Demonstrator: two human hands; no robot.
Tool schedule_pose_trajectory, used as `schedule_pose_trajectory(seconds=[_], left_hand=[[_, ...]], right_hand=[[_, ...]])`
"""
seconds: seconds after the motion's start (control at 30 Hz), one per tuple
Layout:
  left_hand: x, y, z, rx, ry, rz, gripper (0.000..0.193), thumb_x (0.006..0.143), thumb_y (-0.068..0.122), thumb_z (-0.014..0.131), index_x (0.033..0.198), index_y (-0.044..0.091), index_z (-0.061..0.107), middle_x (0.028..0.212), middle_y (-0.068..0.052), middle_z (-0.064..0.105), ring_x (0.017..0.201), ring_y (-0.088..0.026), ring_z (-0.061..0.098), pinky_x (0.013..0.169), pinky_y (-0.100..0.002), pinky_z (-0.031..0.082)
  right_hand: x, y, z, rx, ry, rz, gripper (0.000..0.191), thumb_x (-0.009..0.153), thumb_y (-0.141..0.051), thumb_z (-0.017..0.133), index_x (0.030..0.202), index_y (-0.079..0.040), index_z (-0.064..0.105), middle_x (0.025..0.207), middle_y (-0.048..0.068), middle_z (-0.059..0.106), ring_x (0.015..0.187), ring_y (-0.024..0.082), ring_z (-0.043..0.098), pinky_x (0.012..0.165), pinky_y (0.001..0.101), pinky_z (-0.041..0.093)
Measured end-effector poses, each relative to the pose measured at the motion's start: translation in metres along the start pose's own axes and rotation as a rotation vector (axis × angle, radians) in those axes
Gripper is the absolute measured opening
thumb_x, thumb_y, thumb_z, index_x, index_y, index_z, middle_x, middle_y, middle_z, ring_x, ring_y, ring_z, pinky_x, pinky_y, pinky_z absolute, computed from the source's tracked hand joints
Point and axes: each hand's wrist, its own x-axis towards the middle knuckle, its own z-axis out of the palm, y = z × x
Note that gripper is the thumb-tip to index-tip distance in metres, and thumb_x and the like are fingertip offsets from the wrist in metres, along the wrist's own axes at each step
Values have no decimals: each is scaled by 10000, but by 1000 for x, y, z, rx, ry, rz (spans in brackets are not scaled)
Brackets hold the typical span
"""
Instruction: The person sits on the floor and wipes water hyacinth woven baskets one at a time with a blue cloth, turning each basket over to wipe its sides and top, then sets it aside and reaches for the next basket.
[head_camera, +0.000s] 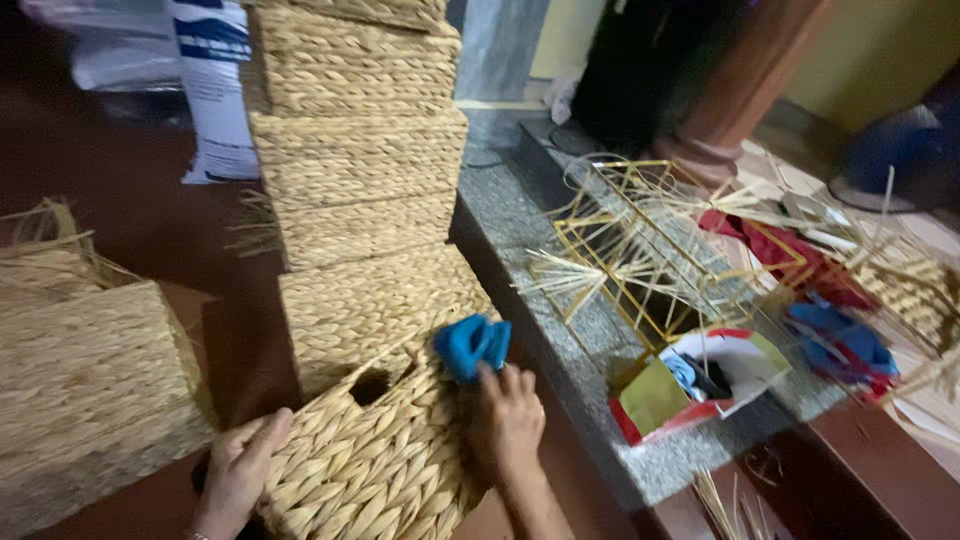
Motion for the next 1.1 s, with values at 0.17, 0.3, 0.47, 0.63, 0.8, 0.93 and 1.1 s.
schedule_pose_trajectory(seconds=[0.17,0.3,0.47,0.63,0.8,0.93,1.1], left_hand=[[1,10,-6,-25,32,-39,396,947,311,642,1019,-55,775,908,-23,753,831,-84,650,767,-256,515],[1,6,-14,90,8,-30,405,992,326,673,952,-69,754,829,-43,699,755,-103,590,683,-281,492],[-1,8,-8,-52,6,-110,408,972,336,676,963,-62,767,844,-10,662,760,-97,576,665,-276,476],[-4,22,2,22,-37,-21,448,989,368,677,985,-71,765,883,-47,730,812,-107,608,734,-286,507],[5,23,-1,30,38,-44,427,942,345,672,1030,-56,791,930,-40,768,862,-95,668,797,-273,539],[8,9,-12,21,-1,-71,447,1028,348,677,991,-91,750,878,-67,710,792,-130,598,703,-316,490],[7,3,-16,32,5,-44,434,1043,343,672,1021,-83,751,904,-51,682,799,-116,571,705,-290,465]], right_hand=[[-49,-108,1,91,24,-403,436,709,-80,689,1134,-167,726,971,99,627,837,277,632,560,373,515],[-68,-134,0,236,107,-660,197,817,-144,692,998,-200,748,850,41,621,720,204,644,460,320,496],[-9,-60,20,581,-275,43,220,936,-79,695,1144,-136,741,916,95,721,562,216,626,374,301,518],[37,13,26,-19,34,-11,629,687,44,662,1262,-209,691,1056,72,656,855,240,631,617,336,582],[-7,-51,10,-16,-26,-191,549,682,30,702,1204,-140,726,1014,130,668,755,261,622,451,363,528],[-50,-129,-29,198,93,-547,374,800,-97,716,1144,-237,747,999,85,684,757,168,638,516,285,541],[-35,-115,-61,456,-60,-419,321,839,-89,716,1144,-171,772,1036,28,719,783,184,676,606,322,605]])
